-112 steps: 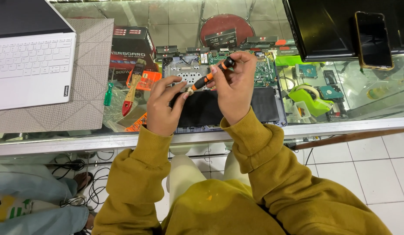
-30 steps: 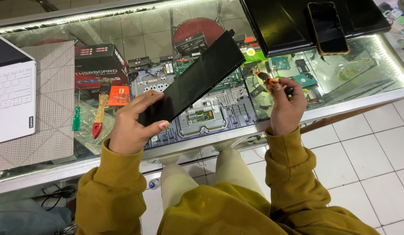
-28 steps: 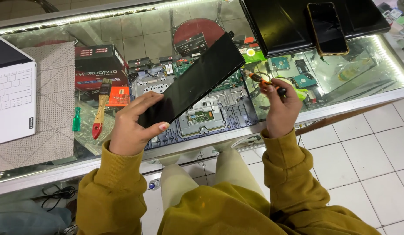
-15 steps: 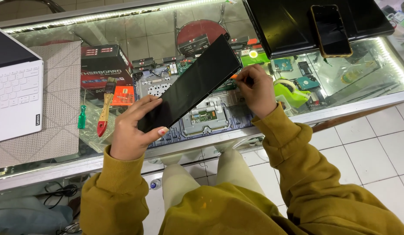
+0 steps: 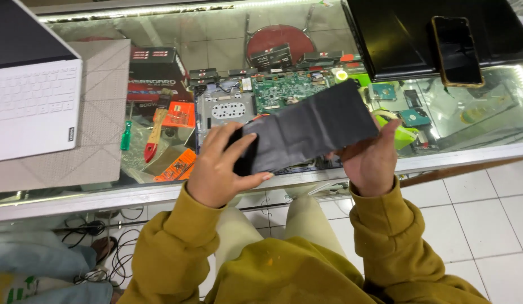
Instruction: Removing a battery from a laptop by unscrewing it and then cleaning the component with a brush.
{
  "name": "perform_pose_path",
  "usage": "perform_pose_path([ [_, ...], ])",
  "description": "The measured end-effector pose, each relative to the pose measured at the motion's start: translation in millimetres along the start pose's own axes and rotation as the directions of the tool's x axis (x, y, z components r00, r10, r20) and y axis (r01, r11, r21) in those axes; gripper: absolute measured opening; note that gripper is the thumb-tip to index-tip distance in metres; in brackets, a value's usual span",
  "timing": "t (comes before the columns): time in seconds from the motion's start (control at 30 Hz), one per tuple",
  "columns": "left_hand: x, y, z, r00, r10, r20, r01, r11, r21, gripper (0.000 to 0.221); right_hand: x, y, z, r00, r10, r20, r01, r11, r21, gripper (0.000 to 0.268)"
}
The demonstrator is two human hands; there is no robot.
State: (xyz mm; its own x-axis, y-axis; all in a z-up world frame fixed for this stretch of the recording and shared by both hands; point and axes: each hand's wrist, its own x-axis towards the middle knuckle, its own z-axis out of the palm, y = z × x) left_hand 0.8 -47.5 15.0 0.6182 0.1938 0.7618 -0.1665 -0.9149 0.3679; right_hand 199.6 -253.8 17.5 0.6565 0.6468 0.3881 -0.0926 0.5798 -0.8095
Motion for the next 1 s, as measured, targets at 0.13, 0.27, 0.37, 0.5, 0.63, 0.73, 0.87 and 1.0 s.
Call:
perform_pose_path([
  [0.13, -4.2, 3.0, 15.2, 1.000, 0.024, -0.017, -0.022, 0.991, 0.132, 0.066, 4.3, -5.0, 2.2, 0.993, 0.030, 0.111, -0.052, 0.978, 0.202, 0.074],
  [0.27, -7.9, -0.6, 22.4, 0.999, 0.029, -0.028, -0.023, 0.980, 0.197, 0.067, 5.4, -3.8, 7.9, 0.998, -0.018, 0.057, 0.012, 0.994, 0.107, 0.047],
  [0.37, -8.0, -3.3, 10.8, 1.000, -0.003, -0.025, 0.007, 0.980, 0.197, 0.075, 8.8, -2.1, 13.8, 0.986, 0.068, -0.152, -0.057, 0.996, 0.074, 0.021],
  [0.5, -18.8, -9.6, -17.9, 0.886, -0.462, -0.046, 0.438, 0.865, -0.247, 0.085, 17.5, -1.8, 30.8, 0.954, 0.127, -0.270, -0.084, 0.983, 0.163, 0.022],
  [0.63, -28.4, -20.0, -22.4, 0.651, -0.751, 0.110, 0.638, 0.464, -0.614, 0.082, 31.6, 11.3, 35.8, 0.960, 0.162, -0.227, -0.118, 0.973, 0.196, 0.024],
  [0.73, -32.2, -28.1, -29.6, 0.498, -0.867, 0.014, 0.323, 0.171, -0.931, 0.054, 43.5, 32.7, 24.7, 0.973, 0.210, -0.093, -0.183, 0.953, 0.240, 0.031],
  [0.87, -0.1, 4.7, -66.8, 0.449, -0.887, -0.113, 0.181, 0.214, -0.960, 0.026, 47.0, 50.4, 34.9, 0.922, 0.160, 0.352, -0.274, 0.913, 0.304, 0.063],
  [1.0, -0.2, 4.2, -91.0, 0.431, -0.887, -0.165, 0.123, 0.239, -0.963, 0.014, 29.9, 43.4, 80.5, 0.777, 0.498, 0.386, -0.358, 0.853, -0.380, 0.060],
])
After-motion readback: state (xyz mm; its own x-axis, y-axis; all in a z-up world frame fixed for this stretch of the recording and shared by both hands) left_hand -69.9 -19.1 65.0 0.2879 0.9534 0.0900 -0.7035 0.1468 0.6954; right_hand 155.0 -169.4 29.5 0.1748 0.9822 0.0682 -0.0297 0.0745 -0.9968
